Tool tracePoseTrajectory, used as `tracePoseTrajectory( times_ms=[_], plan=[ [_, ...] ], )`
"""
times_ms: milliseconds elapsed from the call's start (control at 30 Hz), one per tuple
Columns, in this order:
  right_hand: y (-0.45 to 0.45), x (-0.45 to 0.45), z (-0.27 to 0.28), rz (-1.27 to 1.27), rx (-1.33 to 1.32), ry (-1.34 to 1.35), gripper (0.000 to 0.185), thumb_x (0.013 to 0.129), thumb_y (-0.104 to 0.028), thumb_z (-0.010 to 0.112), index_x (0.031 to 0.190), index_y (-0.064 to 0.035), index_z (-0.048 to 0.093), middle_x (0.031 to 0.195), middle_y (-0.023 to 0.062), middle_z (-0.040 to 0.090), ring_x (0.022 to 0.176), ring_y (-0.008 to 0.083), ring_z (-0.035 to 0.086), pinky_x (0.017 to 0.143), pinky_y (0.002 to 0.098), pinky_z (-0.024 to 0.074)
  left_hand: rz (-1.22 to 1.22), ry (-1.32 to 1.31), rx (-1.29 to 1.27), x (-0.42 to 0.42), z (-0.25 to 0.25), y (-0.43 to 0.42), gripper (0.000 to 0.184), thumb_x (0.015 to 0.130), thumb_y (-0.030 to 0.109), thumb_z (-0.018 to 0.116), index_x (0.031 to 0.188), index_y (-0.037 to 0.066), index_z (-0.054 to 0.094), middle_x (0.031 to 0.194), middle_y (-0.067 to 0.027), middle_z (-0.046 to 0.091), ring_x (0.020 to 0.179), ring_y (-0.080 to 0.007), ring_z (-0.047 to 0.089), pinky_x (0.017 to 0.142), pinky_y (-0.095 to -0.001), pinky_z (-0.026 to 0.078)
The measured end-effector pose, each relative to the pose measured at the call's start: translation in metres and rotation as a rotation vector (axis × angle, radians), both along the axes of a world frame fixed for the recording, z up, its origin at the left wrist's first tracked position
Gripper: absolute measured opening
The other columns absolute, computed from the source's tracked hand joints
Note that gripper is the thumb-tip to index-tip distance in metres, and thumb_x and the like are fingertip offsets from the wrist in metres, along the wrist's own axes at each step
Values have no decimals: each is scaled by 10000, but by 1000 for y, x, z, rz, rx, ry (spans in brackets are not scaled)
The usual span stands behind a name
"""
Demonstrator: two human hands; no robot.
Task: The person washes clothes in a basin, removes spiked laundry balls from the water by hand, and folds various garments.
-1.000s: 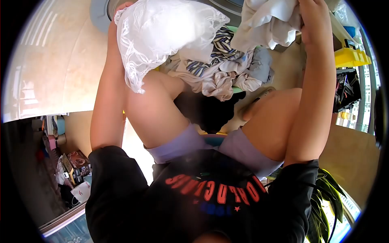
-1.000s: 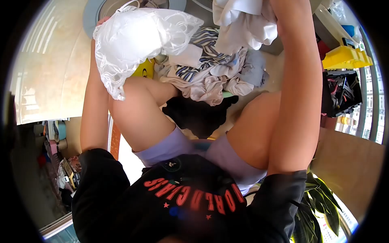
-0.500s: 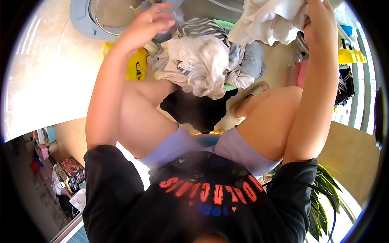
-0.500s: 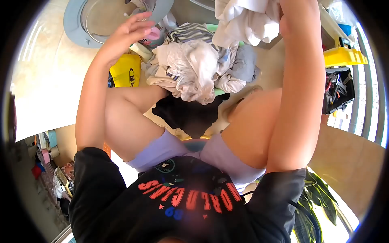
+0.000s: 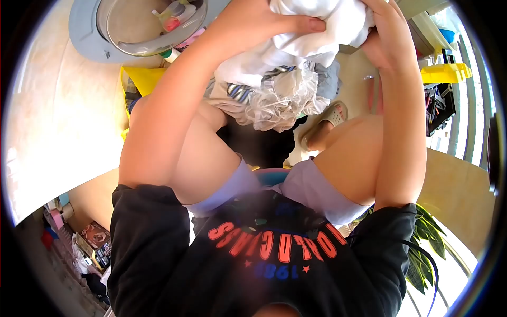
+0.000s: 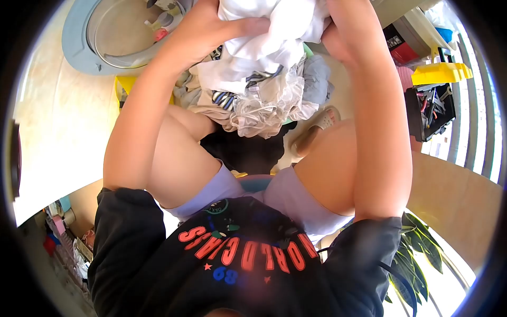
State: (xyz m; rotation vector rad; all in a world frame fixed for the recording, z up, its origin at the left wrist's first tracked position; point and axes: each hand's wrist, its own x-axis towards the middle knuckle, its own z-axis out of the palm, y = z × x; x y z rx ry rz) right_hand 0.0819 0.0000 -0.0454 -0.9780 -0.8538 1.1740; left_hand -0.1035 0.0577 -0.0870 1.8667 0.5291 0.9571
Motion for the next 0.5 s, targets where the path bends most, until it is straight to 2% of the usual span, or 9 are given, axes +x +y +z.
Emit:
tracePoseTrajectory(
  times_ms=[33,100,167,200,300,367,433,467,500],
  plan=[
    [0,1,-1,-12,7,50,370,893,-44,570,1242,74,539,1141,159,654,988,265,664,837,374,555,-12,-16,-55,5,6,0,913,755,301,848,1411,-41,313,1375,-179,475,1261,-253,476,1038,-372,412],
    [-1,4,-4,-32,20,154,371,900,-51,563,1246,78,534,1152,156,651,1016,268,656,850,381,552,-115,-100,-146,17,0,7,714,796,239,811,1342,-33,440,1255,-141,588,1154,-214,562,974,-338,458],
    [-4,4,-9,-99,90,47,413,898,-51,570,1293,49,509,1170,156,643,1028,267,649,880,380,536,-167,-124,-347,22,0,4,573,825,212,780,1282,-26,529,1164,-109,651,1071,-193,612,930,-319,482],
    [-10,-1,-8,-143,105,-6,426,896,-48,571,1307,41,501,1176,157,639,1030,266,647,884,379,532,-110,-8,-366,22,2,3,392,879,191,701,1200,-15,612,1066,-77,690,986,-156,640,863,-297,501],
    [-8,8,-17,-186,118,-220,482,884,-36,587,1349,19,474,1196,144,626,1046,243,624,906,354,498,-15,162,-273,21,-10,11,357,900,203,649,1183,-12,625,1042,-84,699,965,-146,647,842,-290,498],
    [-19,1,-12,-159,205,-413,495,878,-30,593,1353,31,467,1198,133,623,1060,232,608,921,341,480,102,98,-107,22,-17,13,412,890,219,648,1230,-8,590,1085,-116,689,986,-172,641,851,-310,487],
    [-21,-2,-14,-166,253,-419,490,909,-91,600,1362,34,460,1225,114,611,1087,214,591,943,324,460,294,20,5,23,-7,3,428,879,222,662,1235,-2,581,1107,-134,683,1001,-197,638,861,-321,480],
    [-17,7,-22,-137,281,-405,489,920,-111,600,1365,32,458,1234,112,607,1098,215,588,949,327,460,314,-77,63,22,-19,3,430,870,222,677,1219,-9,577,1134,-164,670,1047,-233,628,892,-334,467],
    [-12,16,-33,-108,308,-389,489,931,-131,600,1369,30,456,1243,109,602,1108,216,585,955,330,461,335,-35,30,21,-27,8,419,868,217,682,1206,-10,581,1121,-168,673,1041,-239,632,893,-334,470]
  ],
)
